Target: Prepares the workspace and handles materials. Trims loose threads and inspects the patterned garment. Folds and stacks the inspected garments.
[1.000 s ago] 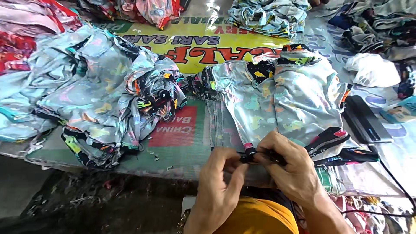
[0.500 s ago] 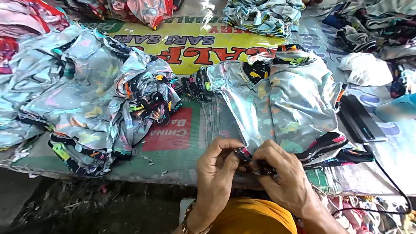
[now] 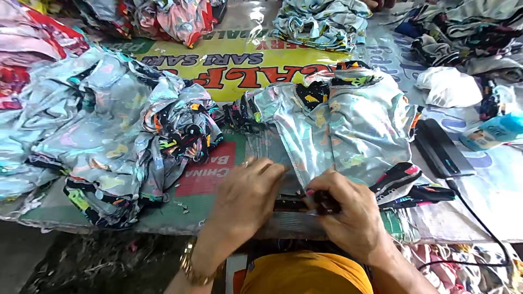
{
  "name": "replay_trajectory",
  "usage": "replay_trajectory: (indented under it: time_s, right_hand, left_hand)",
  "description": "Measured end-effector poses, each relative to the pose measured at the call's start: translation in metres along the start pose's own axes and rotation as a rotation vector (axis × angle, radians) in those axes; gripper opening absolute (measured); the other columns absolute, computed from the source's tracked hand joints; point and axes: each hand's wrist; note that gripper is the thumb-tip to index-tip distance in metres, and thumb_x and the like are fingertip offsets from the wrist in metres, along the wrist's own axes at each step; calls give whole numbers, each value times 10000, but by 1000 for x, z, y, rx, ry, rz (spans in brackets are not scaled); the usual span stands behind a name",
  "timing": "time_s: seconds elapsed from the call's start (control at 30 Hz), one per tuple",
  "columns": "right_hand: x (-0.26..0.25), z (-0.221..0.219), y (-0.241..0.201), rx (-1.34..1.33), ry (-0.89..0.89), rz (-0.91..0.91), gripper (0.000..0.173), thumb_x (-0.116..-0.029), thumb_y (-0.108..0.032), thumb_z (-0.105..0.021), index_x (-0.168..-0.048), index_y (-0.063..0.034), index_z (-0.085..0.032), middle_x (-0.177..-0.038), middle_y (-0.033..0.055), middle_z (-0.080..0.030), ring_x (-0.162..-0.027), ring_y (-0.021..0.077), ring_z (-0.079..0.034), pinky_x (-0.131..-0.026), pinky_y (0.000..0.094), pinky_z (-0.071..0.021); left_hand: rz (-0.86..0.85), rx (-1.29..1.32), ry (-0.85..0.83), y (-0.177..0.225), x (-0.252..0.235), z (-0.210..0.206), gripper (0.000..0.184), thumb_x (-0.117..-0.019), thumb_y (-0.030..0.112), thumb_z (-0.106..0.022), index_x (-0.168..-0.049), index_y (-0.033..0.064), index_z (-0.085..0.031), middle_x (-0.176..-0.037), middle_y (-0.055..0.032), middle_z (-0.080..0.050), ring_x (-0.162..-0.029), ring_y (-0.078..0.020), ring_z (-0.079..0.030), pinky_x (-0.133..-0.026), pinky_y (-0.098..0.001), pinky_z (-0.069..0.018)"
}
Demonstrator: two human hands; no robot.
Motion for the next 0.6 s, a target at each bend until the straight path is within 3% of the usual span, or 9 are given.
replay_trajectory:
  time_s: [0.07,0.13,0.2,0.3,0.4,0.43,0.5,0.57,0.6]
  right_hand:
    - [-5,-2,-6,71,-23,16,126,-918,-161,-676,-988,-56,-680,-809,47,-679,-645,96,-615,-522,243,-469]
    - [-7,5,-9,110,46,23,138,-915,-180,-683,-975,-55,-678,-786,45,-677,-631,90,-606,-524,236,-466]
    - [-3,22,-8,97,180,-1,149,-919,-179,-701,-975,-47,-662,-795,39,-675,-669,33,-601,-583,162,-486]
    - [10,56,-3,105,346,-72,161,-952,-193,-687,-1026,-68,-618,-873,-11,-665,-771,-48,-609,-664,94,-511]
    - [20,71,-5,205,519,-86,189,-965,-170,-668,-1111,-96,-575,-973,-52,-652,-844,-53,-605,-713,102,-511]
    - [21,72,-9,227,536,-70,196,-976,-186,-664,-1131,-122,-563,-983,-70,-637,-844,-59,-592,-707,93,-493]
    - [23,71,-16,237,494,-15,153,-1003,-209,-637,-1129,-148,-573,-985,-67,-626,-870,-55,-599,-733,89,-494]
    - [22,63,-14,225,395,22,117,-1033,-206,-591,-1107,-117,-585,-962,-19,-637,-871,-21,-621,-744,110,-515]
    - [21,59,-8,203,334,9,121,-1045,-198,-573,-1086,-87,-600,-929,9,-642,-837,-4,-623,-725,122,-520]
  left_hand:
    - [-74,-93,-111,-10,-25,-9,197,-951,205,-572,-946,75,-720,-880,-93,-670,-849,-309,-667,-662,-475,-526]
    - [-41,-52,-173,-13,-60,-12,302,-957,217,-602,-1146,-3,-683,-1077,-186,-689,-997,-373,-683,-763,-553,-547]
    - [5,33,-156,-7,-103,-12,450,-1005,235,-586,-1365,-34,-557,-1283,-241,-609,-1134,-401,-641,-869,-571,-546]
    - [-106,159,52,21,-166,-30,521,-987,241,-608,-1411,-48,-521,-1347,-254,-585,-1196,-369,-622,-943,-511,-541]
    - [-276,154,90,62,-199,-71,583,-958,294,-637,-1479,51,-539,-1574,-175,-458,-1384,-317,-527,-1056,-526,-482]
    - [-336,103,20,73,-199,-91,558,-968,331,-628,-1470,96,-566,-1582,-153,-457,-1406,-326,-502,-1077,-583,-438]
    - [-484,66,-185,84,-189,-130,412,-1015,333,-592,-1374,142,-657,-1471,-132,-576,-1406,-360,-493,-1147,-729,-253]
    - [-527,245,-411,85,-192,-141,324,-1049,251,-546,-1311,144,-704,-1380,-85,-658,-1414,-297,-502,-1198,-714,-139]
    - [-485,435,-509,85,-196,-133,317,-1053,190,-545,-1309,92,-705,-1334,-98,-683,-1368,-253,-545,-1225,-644,-151]
Point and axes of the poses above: each hand's wrist, its own x-axis away from the middle knuckle, its own z-axis out of the back of the hand, y = z × x
